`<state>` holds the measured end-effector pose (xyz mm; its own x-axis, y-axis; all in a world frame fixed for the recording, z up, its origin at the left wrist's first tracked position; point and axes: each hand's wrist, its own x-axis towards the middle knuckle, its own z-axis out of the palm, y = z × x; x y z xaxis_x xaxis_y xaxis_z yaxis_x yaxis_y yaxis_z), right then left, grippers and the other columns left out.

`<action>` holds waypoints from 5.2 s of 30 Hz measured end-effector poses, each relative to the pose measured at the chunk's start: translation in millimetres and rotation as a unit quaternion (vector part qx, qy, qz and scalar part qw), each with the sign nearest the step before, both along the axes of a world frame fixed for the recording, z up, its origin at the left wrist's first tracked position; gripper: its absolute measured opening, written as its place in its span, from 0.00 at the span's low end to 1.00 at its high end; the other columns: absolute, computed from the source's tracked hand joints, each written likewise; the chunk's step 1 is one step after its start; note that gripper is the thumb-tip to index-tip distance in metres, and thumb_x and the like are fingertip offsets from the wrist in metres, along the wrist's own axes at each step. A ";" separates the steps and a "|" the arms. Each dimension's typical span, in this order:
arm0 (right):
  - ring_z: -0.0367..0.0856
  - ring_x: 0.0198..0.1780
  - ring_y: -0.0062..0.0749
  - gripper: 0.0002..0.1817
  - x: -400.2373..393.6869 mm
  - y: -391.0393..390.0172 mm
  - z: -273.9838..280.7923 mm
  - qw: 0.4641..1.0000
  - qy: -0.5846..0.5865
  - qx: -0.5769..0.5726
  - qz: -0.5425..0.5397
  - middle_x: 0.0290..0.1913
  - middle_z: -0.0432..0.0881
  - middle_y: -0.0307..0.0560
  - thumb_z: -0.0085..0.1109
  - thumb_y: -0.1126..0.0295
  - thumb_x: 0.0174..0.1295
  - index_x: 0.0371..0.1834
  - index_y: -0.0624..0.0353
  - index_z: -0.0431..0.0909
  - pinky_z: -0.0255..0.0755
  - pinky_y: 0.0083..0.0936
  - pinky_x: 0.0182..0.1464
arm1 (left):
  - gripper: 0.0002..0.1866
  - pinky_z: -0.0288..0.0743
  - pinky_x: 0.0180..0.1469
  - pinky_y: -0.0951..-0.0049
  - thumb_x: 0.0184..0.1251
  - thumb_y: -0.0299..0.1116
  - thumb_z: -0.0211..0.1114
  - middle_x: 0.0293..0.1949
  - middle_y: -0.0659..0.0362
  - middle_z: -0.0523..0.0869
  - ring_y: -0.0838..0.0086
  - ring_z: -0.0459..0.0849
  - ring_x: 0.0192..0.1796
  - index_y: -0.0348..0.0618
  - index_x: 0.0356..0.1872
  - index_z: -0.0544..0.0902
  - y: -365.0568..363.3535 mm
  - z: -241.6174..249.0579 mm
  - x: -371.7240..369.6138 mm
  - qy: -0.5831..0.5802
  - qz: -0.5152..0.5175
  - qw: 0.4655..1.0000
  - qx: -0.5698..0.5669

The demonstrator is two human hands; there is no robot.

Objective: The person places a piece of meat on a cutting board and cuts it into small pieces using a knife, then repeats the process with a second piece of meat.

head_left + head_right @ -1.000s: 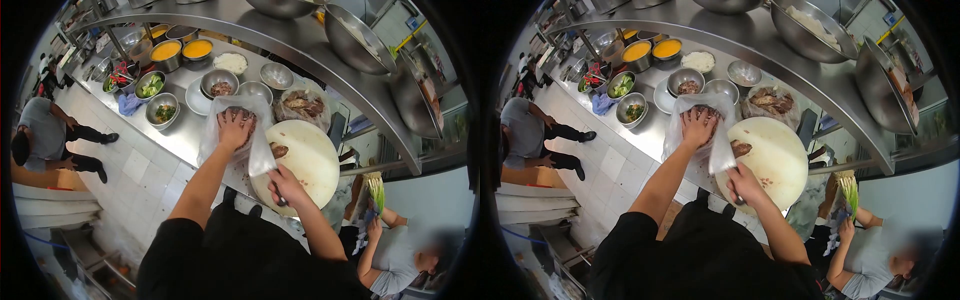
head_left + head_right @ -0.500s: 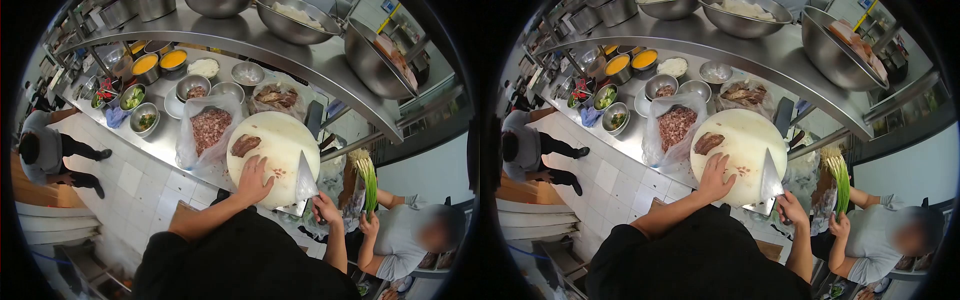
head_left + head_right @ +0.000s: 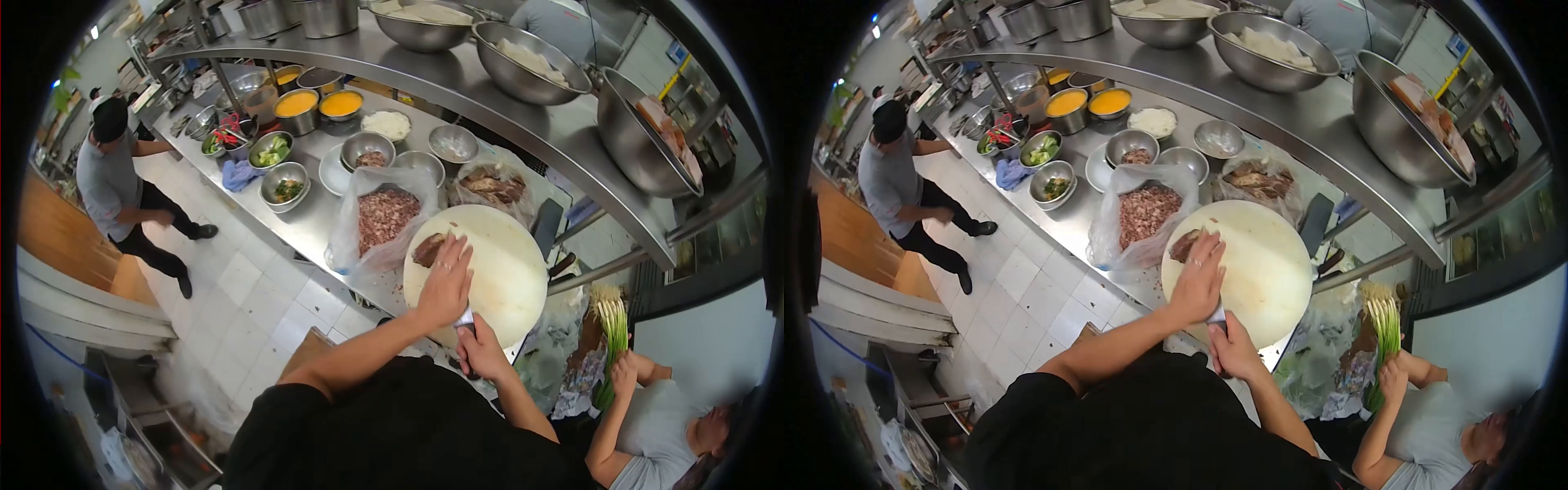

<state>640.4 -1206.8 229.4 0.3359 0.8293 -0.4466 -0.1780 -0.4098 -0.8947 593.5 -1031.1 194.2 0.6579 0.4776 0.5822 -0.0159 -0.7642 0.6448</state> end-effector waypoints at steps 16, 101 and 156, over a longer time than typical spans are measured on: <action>0.74 0.15 0.30 0.12 33.7 208.0 -30.1 0.983 -0.151 0.003 -0.104 0.26 0.77 0.44 0.51 0.72 0.77 0.59 0.63 0.69 0.68 0.31 0.18 | 0.21 0.67 0.75 0.42 0.71 0.30 0.65 0.61 0.41 0.86 0.40 0.77 0.70 0.37 0.64 0.82 217.5 -68.3 26.1 0.066 0.212 0.975 -0.001; 0.90 0.45 0.68 0.15 79.3 18.8 89.4 0.779 -0.531 -0.234 0.235 0.39 0.90 0.66 0.58 0.61 0.80 0.55 0.63 0.74 0.82 0.57 0.50 | 0.14 0.71 0.57 0.50 0.65 0.21 0.66 0.48 0.48 0.78 0.51 0.74 0.53 0.43 0.52 0.85 -23.1 -51.8 -11.5 0.061 0.049 0.997 -0.008; 0.93 0.42 0.59 0.36 52.3 19.3 101.1 0.750 -0.544 -0.250 0.281 0.43 0.91 0.68 0.57 0.72 0.72 0.82 0.69 0.61 0.87 0.48 0.46 | 0.12 0.74 0.59 0.52 0.65 0.17 0.64 0.48 0.49 0.82 0.50 0.78 0.53 0.39 0.47 0.83 -13.0 -63.8 -19.4 0.023 0.023 0.999 -0.020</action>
